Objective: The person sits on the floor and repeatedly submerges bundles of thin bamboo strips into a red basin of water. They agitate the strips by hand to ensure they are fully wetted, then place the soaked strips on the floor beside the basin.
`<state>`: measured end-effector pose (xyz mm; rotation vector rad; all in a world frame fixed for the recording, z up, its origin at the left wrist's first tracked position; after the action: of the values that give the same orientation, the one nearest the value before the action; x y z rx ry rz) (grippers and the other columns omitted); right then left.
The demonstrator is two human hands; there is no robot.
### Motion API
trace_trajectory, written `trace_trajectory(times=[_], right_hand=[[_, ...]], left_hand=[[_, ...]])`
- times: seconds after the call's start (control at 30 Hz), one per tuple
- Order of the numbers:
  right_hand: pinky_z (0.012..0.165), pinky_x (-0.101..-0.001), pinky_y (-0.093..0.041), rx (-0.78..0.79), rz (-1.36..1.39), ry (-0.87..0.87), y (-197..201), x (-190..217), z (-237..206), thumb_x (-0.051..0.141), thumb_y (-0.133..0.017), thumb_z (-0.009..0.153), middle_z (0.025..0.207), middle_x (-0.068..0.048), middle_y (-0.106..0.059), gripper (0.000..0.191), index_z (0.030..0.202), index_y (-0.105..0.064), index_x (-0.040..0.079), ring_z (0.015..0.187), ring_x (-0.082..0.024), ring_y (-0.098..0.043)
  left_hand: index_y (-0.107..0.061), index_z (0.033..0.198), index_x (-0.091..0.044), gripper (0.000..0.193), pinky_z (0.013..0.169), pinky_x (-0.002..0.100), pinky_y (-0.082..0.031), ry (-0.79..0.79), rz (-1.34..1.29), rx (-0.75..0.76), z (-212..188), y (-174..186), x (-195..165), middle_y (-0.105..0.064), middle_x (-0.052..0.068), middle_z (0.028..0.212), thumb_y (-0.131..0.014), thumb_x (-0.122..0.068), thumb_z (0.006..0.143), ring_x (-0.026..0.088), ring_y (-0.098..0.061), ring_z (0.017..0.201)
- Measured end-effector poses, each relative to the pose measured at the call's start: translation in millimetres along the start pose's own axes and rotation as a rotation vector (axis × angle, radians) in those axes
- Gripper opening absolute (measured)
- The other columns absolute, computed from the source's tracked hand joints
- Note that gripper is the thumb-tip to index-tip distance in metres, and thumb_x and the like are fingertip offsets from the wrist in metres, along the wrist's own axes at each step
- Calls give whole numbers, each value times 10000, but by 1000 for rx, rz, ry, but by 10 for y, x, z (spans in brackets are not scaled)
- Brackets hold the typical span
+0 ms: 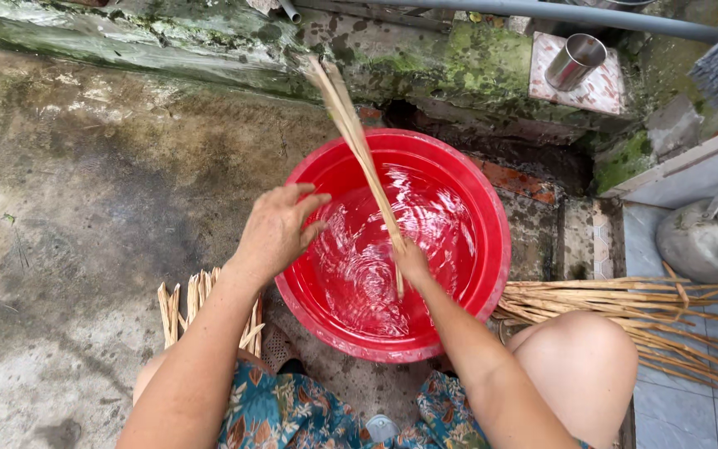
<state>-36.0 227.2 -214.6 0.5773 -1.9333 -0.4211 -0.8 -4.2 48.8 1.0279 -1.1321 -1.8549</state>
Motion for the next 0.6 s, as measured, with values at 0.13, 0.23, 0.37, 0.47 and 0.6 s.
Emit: trace_trajectory(times=[0.13,0.23,0.37,0.47,0.6], right_hand=[[889,-479,-546,117,-263,37,-295,-464,-120,28,-515,933,1149,-231,-697,464,1375,-614,131,1043,-367,-691],[925,-439,-568,361,-597,-146,-586,-848,-182,133,-574,978,1207,-203,-703,328,1277,-682,52,1079,-310,-710],[829,-415,-562,464,-549,-294,-670,-1037,-212,107,-560,995,1174,-175,-655,341,1327,-620,57,992,-284,-666],[745,-367,-552,590,-609,-338,-704,-1162,-271,94,-583,987,1086,-147,-664,334,1316,-619,42,891,-237,-647],[634,-303,-540,795,-655,-342,-782,-1185,-353,77,-614,977,967,-110,-675,328,1300,-618,22,757,-175,-623]], left_hand=[[-690,1262,-132,405,899,449,-596,55,-103,181,12,-298,86,-719,141,1156,-753,-289,893,284,-720,978],[-686,1241,-115,429,866,442,-603,125,-119,308,-39,-434,141,-723,143,1133,-759,-295,857,295,-729,962],[-643,1303,-143,459,869,428,-594,225,-65,524,-140,-672,266,-711,142,1117,-731,-321,889,298,-720,991],[-656,1280,-142,452,877,434,-597,251,-102,545,-159,-861,335,-697,145,1147,-712,-350,883,292,-714,1019],[-627,1327,-167,498,968,484,-542,269,-78,707,-332,-1362,397,-687,132,1165,-598,-463,928,300,-686,1071]])
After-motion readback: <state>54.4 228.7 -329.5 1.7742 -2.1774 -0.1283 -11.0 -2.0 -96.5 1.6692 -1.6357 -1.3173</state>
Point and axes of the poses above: each hand's wrist, its own z-axis towards the middle knuckle, its own y-axis out of the back of the hand, x = y × z, the point moved 10 cm from there along z, towards the middle knuckle
